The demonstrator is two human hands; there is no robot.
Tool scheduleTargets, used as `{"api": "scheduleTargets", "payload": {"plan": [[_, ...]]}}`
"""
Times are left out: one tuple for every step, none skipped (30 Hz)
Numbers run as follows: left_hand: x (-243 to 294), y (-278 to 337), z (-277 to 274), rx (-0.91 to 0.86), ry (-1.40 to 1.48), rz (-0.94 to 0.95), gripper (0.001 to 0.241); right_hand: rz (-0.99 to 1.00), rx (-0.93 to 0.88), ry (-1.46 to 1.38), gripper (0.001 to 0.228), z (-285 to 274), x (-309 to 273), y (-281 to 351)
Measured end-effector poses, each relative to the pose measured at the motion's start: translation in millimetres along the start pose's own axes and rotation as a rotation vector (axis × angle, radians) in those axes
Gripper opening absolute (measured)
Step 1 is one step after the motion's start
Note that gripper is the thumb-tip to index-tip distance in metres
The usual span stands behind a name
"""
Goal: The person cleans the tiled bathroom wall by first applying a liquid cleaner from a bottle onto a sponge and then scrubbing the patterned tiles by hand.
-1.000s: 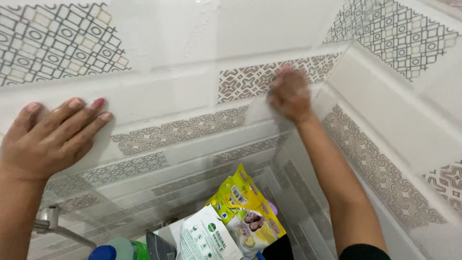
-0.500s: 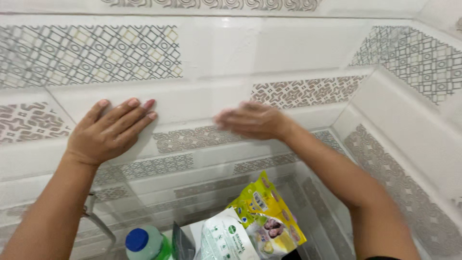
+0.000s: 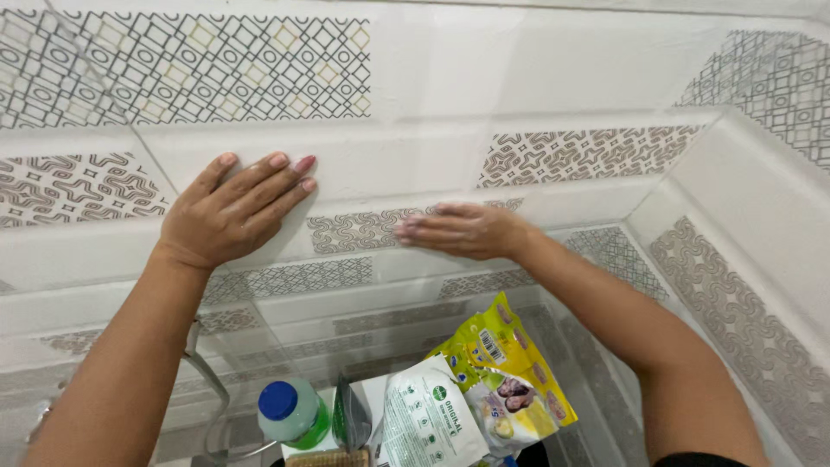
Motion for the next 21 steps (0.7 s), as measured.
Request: {"api": "scheduleTargets", "payload": {"plan": [[1,1,-2,0.021,-0.022,0.001,0.038,0.066,0.056,0.056,0.055,-3,18,20],[1,-1,-2,0.048,-0.041,0.001,0.037,0.132,0.107,0.116,0.054,-5,46,45],[0,-2,-1,0.049,-0.040,0.004,0.037,0.344,-0.025,0.552,0.057,0,89,75],[1,-1,-1,0.048,-0.041,0.008,0.036,0.614,0.123,0.161,0.059,-20,134,123],[2,-1,0,0.048,-0.042,0.012,0.035,0.844,0.195,0.040,0.059,-28,171,165],[2,0,-1,0.044,-0.030,0.011,0.035,1.095,0.404,-0.030,0.058,-41,202,208],[1,2,2,0.018,-0.024,0.014,0.037,1.099,0.393,-0.035,0.058,-34,199,216],[1,2,4,-0.006,-0.019,0.020,0.040,1.239,0.452,0.008,0.057,-33,195,236],[3,2,5,-0.007,-0.009,0.023,0.040,1.274,0.473,-0.006,0.058,-25,178,239],[4,1,4,0.006,-0.043,0.030,0.038,1.305,0.498,-0.016,0.058,-17,164,240],[4,0,4,0.020,-0.078,0.036,0.037,1.233,0.480,-0.087,0.058,-1,127,219],[5,0,3,0.023,-0.070,0.035,0.037,1.091,0.565,-0.345,0.057,16,94,191],[4,0,4,0.005,-0.076,0.042,0.039,0.983,0.112,0.008,0.058,35,53,155],[4,0,6,-0.010,-0.083,0.051,0.041,0.563,0.065,0.262,0.055,28,0,121],[5,-1,4,-0.006,-0.076,0.052,0.041,0.382,0.042,0.062,0.055,26,-24,120],[5,-1,7,-0.043,-0.094,0.063,0.043,0.388,0.038,0.068,0.055,25,-16,128],[6,-1,9,-0.080,-0.113,0.074,0.044,0.370,0.054,0.088,0.053,21,-2,140],[5,-2,7,-0.069,-0.115,0.076,0.044,0.348,0.071,0.112,0.053,18,18,153],[5,-3,5,-0.046,-0.138,0.076,0.042,0.496,0.045,0.214,0.055,11,59,176],[7,-4,3,-0.024,-0.156,0.072,0.041,0.759,0.173,-0.076,0.057,-3,111,212],[6,-4,5,-0.014,-0.152,0.069,0.041,1.063,0.256,-0.117,0.058,-16,157,253]]}}
Point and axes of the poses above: each hand's wrist, its own y-axis away from the middle knuckle, its own z-axis out of the palm, x = y × z, the point moved 10 cm from there along -y, towards the middle knuckle, and after that the axes turned 5 degrees about -y, right-handed, at the moved point
